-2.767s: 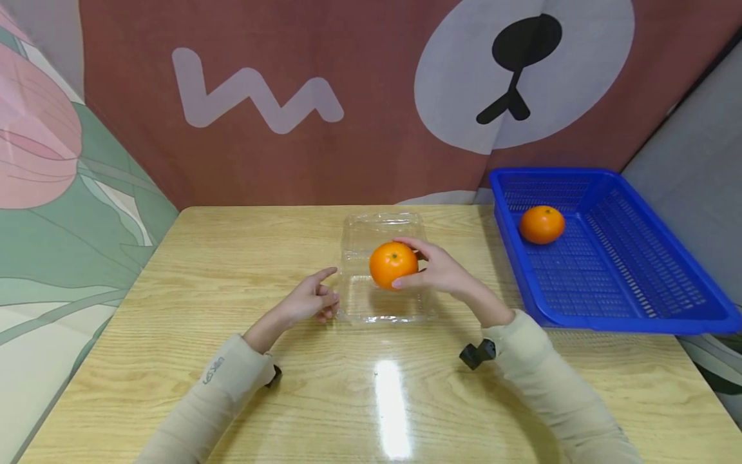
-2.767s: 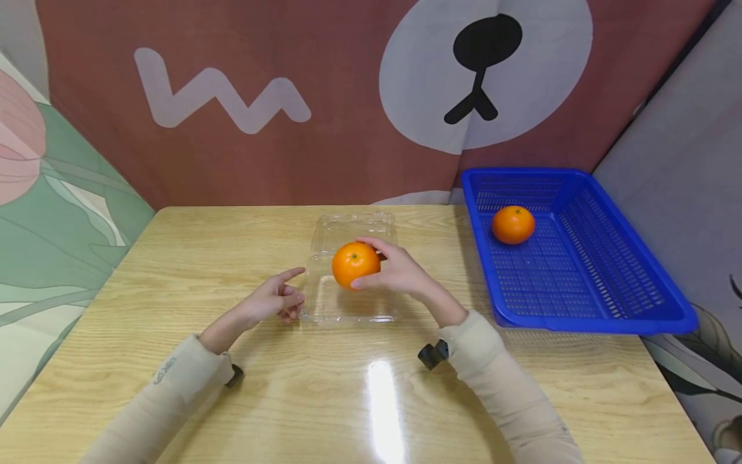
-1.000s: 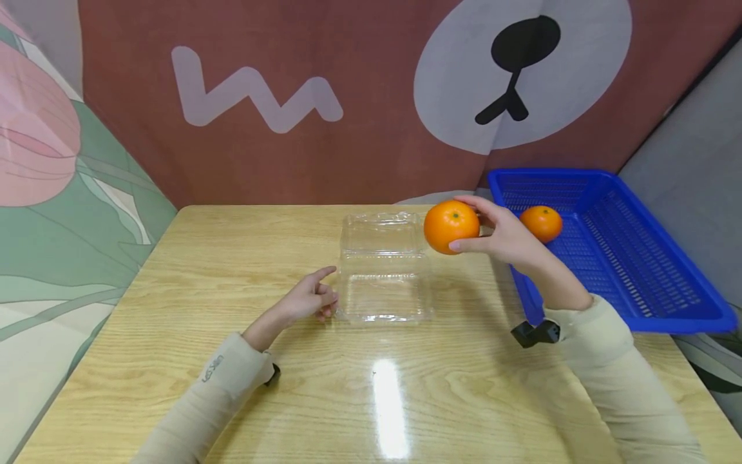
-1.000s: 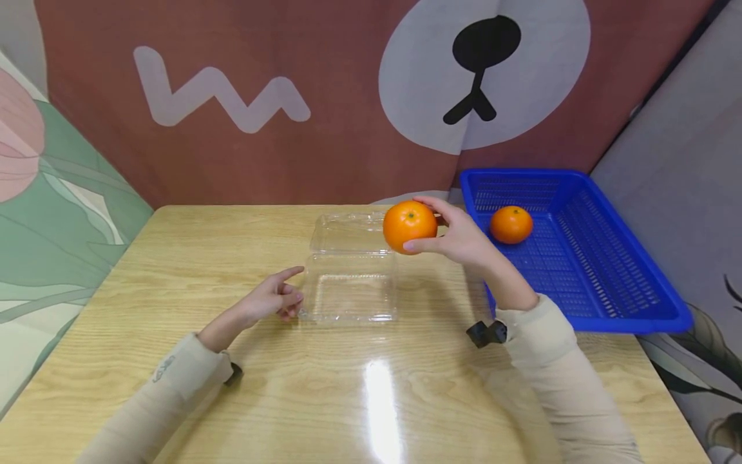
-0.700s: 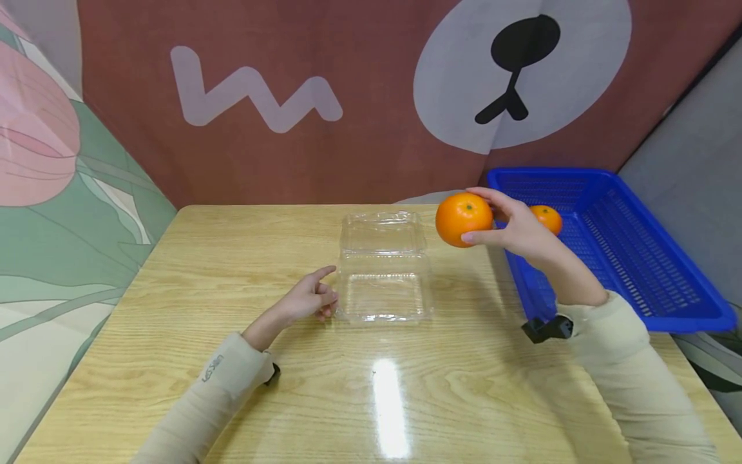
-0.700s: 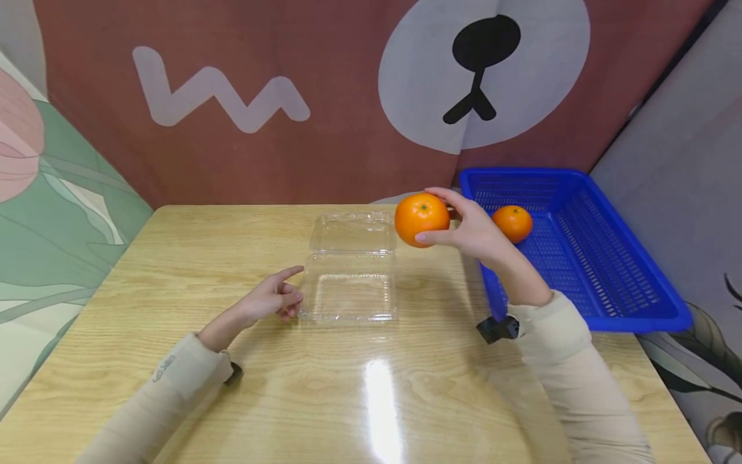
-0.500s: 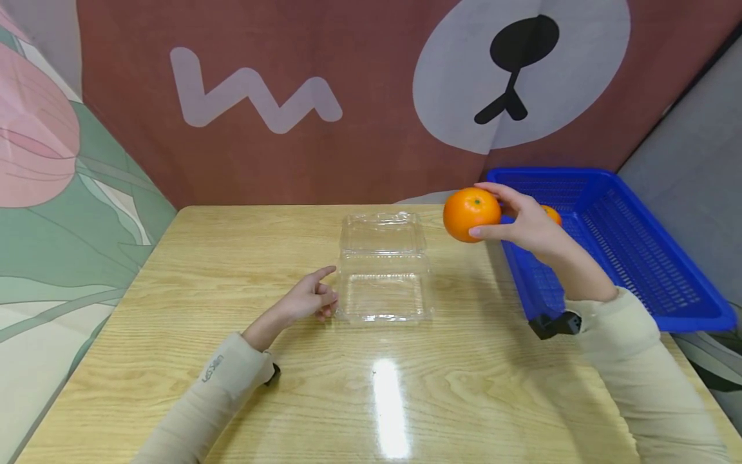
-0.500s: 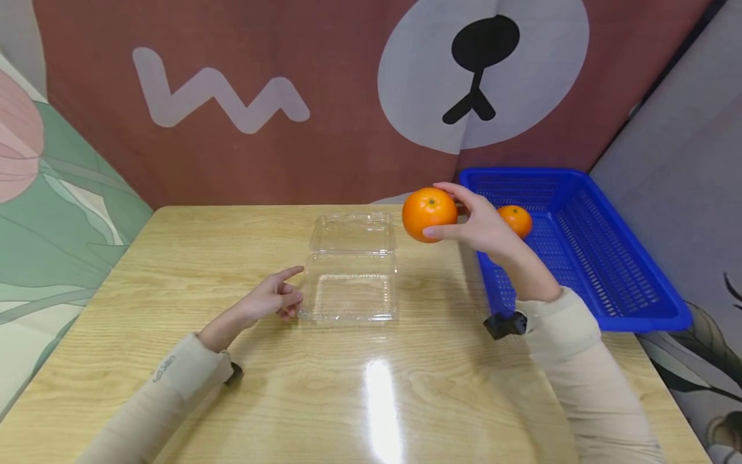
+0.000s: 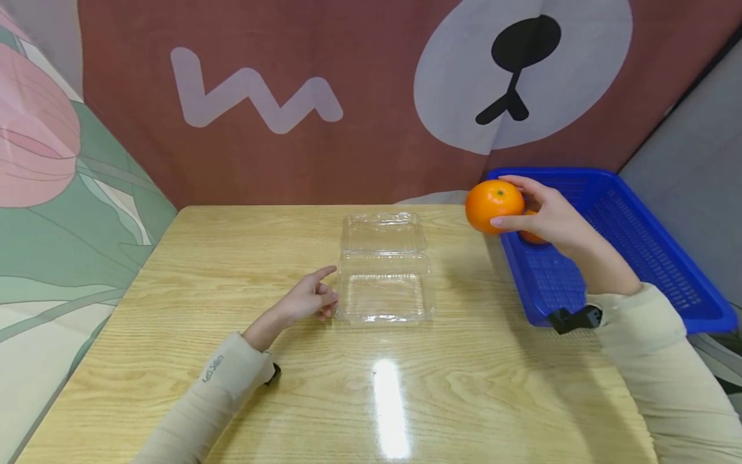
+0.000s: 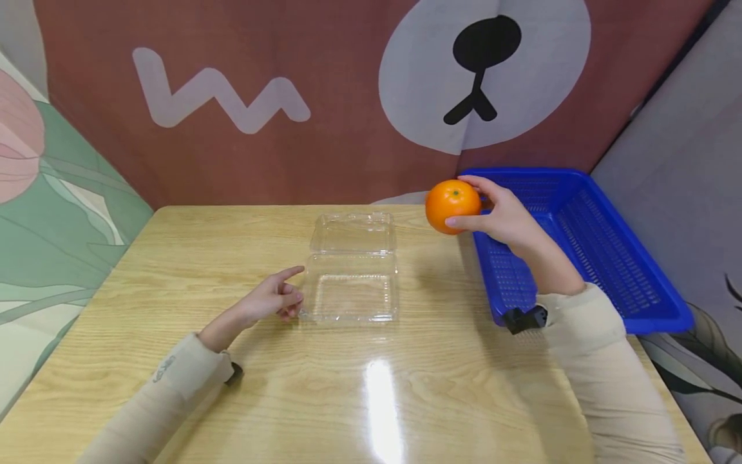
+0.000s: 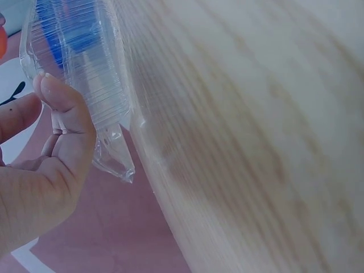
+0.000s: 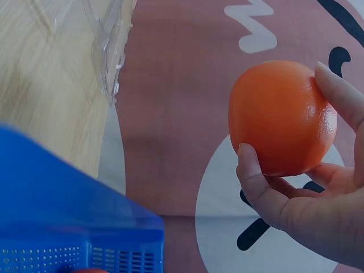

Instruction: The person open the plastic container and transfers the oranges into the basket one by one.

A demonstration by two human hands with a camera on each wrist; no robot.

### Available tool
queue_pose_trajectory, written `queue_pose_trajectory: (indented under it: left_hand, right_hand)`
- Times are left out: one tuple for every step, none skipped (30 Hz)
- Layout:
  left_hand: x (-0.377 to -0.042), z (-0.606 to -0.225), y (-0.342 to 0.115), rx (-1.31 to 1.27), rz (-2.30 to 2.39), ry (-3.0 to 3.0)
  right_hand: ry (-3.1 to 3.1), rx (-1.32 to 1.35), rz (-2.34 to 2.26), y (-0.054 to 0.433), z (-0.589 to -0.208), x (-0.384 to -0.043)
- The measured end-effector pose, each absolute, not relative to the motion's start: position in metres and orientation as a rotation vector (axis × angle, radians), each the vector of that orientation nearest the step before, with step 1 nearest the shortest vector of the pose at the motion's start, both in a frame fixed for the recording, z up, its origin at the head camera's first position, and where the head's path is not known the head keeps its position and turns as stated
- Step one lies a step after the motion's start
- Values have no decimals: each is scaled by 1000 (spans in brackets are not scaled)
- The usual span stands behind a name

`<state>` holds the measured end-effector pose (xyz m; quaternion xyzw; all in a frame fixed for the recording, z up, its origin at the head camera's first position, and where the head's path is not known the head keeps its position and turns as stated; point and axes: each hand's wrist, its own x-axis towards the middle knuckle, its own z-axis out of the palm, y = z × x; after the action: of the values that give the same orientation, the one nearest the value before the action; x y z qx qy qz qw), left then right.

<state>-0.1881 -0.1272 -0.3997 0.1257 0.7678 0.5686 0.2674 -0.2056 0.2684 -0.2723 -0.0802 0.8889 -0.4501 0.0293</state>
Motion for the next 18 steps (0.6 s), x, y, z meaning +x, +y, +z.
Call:
queue_pose_trajectory:
  left_hand:
    - [-189, -400, -127, 343, 1532, 2073]
    - [-190, -400, -127, 350, 1527, 2075]
    - [-190, -400, -127, 355, 1521, 2075]
    - [-191, -400, -126, 363, 1511, 2076]
    - [-192, -399, -126, 365, 1507, 2076]
    - [-192, -399, -125, 372, 1505, 2077]
    - [-193, -398, -124, 372, 1505, 2076]
    - [-193, -398, -124, 375, 1499, 2073]
    - [-193, -398, -123, 375, 1494, 2068]
    - [-194, -398, -122, 376, 1493, 2064]
    - [-194, -398, -122, 377, 1497, 2062]
    - [-195, -398, -121, 377, 1498, 2059]
    - [-195, -398, -121, 376, 1498, 2057]
    - [-196, -398, -120, 375, 1499, 2055]
    - [-196, -399, -120, 374, 1502, 2052]
    - [-196, -400, -119, 372, 1506, 2051]
    - [-197, -401, -119, 366, 1511, 2047]
    - [-197, -402, -119, 360, 1511, 2046]
  right_hand:
    - [2748, -236, -1373, 271, -272, -208]
    - [2753, -226, -1361, 273, -272, -209]
    - [2755, -217, -1354, 276, -271, -211]
    - [2761, -207, -1345, 278, -270, -212]
    - [2766, -197, -1340, 280, -270, -214]
    - [2769, -190, -1339, 282, -269, -215]
    - [2775, -179, -1337, 284, -268, -216]
    - [2775, -171, -1338, 285, -267, -217]
    - [2775, -164, -1338, 287, -267, -217]
    - [2777, -155, -1337, 288, -267, -218]
    - [2776, -149, -1341, 290, -267, -219]
    - [2774, -145, -1342, 291, -267, -219]
    - [2771, -138, -1344, 292, -268, -220]
    - [2770, -132, -1344, 294, -268, -221]
    - [2769, -125, -1344, 295, -269, -221]
    - [2769, -119, -1343, 297, -270, -222]
    - [2768, -109, -1343, 298, -271, -223]
    - [2769, -102, -1340, 300, -272, -224]
